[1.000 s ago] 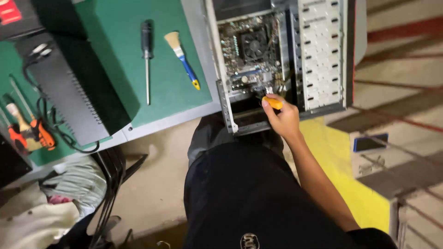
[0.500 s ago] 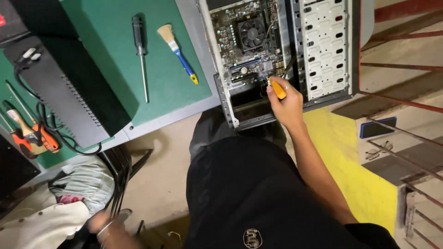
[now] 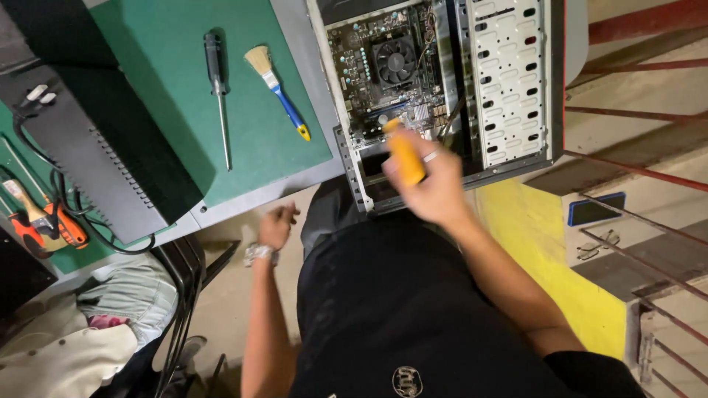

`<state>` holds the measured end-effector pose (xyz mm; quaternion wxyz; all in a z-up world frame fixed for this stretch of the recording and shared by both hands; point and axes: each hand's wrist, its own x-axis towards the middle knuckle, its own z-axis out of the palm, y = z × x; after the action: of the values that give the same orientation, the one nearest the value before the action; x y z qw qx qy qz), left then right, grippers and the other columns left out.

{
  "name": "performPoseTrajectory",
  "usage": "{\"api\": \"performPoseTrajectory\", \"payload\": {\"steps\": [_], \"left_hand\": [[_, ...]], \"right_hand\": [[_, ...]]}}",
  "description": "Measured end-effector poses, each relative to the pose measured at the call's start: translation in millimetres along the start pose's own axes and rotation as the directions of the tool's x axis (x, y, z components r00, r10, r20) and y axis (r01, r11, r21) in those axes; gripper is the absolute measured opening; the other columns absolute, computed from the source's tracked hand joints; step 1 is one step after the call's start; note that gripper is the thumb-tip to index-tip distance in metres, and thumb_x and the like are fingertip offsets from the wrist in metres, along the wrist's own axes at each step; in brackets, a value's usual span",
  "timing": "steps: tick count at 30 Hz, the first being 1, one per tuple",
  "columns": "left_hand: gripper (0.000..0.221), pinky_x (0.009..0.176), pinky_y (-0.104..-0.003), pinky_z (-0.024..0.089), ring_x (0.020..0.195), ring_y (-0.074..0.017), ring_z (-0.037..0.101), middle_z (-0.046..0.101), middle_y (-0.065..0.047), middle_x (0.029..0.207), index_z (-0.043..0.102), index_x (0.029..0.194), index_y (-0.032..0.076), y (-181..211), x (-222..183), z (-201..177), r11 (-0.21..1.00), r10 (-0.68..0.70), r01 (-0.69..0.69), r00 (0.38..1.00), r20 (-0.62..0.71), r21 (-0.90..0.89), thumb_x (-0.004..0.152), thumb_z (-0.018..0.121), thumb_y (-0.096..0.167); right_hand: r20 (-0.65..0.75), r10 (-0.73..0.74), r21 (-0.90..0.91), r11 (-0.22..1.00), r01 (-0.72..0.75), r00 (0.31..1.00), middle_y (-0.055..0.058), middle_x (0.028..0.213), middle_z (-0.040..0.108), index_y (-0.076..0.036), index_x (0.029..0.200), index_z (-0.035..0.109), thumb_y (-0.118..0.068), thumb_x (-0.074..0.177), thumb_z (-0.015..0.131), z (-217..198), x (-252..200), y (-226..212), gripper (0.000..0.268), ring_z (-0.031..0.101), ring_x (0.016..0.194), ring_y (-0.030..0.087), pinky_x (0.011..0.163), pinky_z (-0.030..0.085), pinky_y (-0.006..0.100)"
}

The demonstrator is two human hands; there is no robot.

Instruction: Removing the power supply and other internal hardware from a desktop computer chassis using a screwdriver.

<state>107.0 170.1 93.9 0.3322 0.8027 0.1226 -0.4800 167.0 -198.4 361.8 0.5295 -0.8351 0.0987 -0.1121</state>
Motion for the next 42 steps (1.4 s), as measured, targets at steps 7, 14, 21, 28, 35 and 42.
{"api": "performPoseTrajectory", "payload": {"steps": [7,14,21,28,35,42], "left_hand": [[0.065,0.105,-0.047,0.051,0.121,-0.0365,0.064,0.062,-0.028,0.131,0.054,0.137,-0.01,188.3,-88.7,-50.0,0.363,0.52,-0.316,0.85,-0.091,-0.877,0.108,0.042,0.047],[0.046,0.069,-0.038,0.066,0.083,-0.0329,0.077,0.073,-0.025,0.102,0.055,0.107,0.002,180.6,-30.1,-66.0,0.489,0.288,-0.255,0.95,-0.122,-0.834,0.11,0.04,0.045],[0.05,0.085,-0.055,0.054,0.095,-0.0407,0.072,0.076,-0.011,0.095,0.073,0.114,0.014,141.1,64.3,-84.2,0.984,0.166,-0.097,0.794,-0.585,0.149,0.099,0.062,0.061],[0.026,0.084,-0.042,0.057,0.096,-0.0379,0.068,0.066,-0.023,0.107,0.067,0.126,0.001,254.4,-17.6,-76.0,0.724,0.432,-0.689,0.499,-0.751,-0.041,0.102,0.067,0.011],[0.036,0.058,-0.043,0.06,0.082,-0.0312,0.074,0.078,-0.007,0.098,0.08,0.107,0.015,434.2,3.9,-0.3,0.508,0.86,-0.671,0.423,-0.285,0.54,0.082,0.055,0.009],[0.014,0.083,-0.055,0.057,0.101,-0.0414,0.069,0.075,-0.015,0.107,0.082,0.095,0.028,473.9,217.2,45.3,0.807,0.588,-0.527,0.759,-0.28,0.265,0.084,0.074,0.032]], "right_hand": [[0.584,-0.315,0.01,0.924,0.381,0.748,0.022,0.123,0.068,-0.011,0.14,0.059,-0.012,0.085,0.079,65.6,-0.9,-35.4,0.058,0.061,0.117,0.047,0.105,0.047,0.05],[0.685,0.03,-0.142,0.986,0.092,0.728,0.035,0.126,0.065,0.004,0.145,0.051,-0.017,0.09,0.07,15.6,16.3,-17.2,0.061,0.06,0.118,0.054,0.096,0.048,0.065],[0.323,0.562,-0.787,0.607,-0.114,0.762,0.018,0.13,0.06,-0.014,0.145,0.052,-0.045,0.1,0.056,-18.4,4.5,87.5,0.055,0.06,0.119,0.045,0.092,0.052,0.058],[0.262,0.776,-0.804,0.504,-0.315,0.574,0.025,0.161,0.033,-0.01,0.167,0.012,-0.042,0.106,0.048,-27.5,21.4,145.2,0.077,0.034,0.143,0.054,0.105,0.035,0.076],[0.247,0.843,-0.795,0.458,-0.397,0.478,0.012,0.173,0.007,-0.02,0.166,0.001,-0.038,0.106,0.043,-25.7,44.4,148.6,0.076,0.01,0.155,0.045,0.123,0.018,0.057],[0.26,0.818,-0.798,0.481,-0.364,0.512,0.01,0.173,0.006,-0.022,0.166,0.004,-0.039,0.107,0.04,-26.2,62.9,117.3,0.071,0.016,0.152,0.048,0.121,0.018,0.064]]}}
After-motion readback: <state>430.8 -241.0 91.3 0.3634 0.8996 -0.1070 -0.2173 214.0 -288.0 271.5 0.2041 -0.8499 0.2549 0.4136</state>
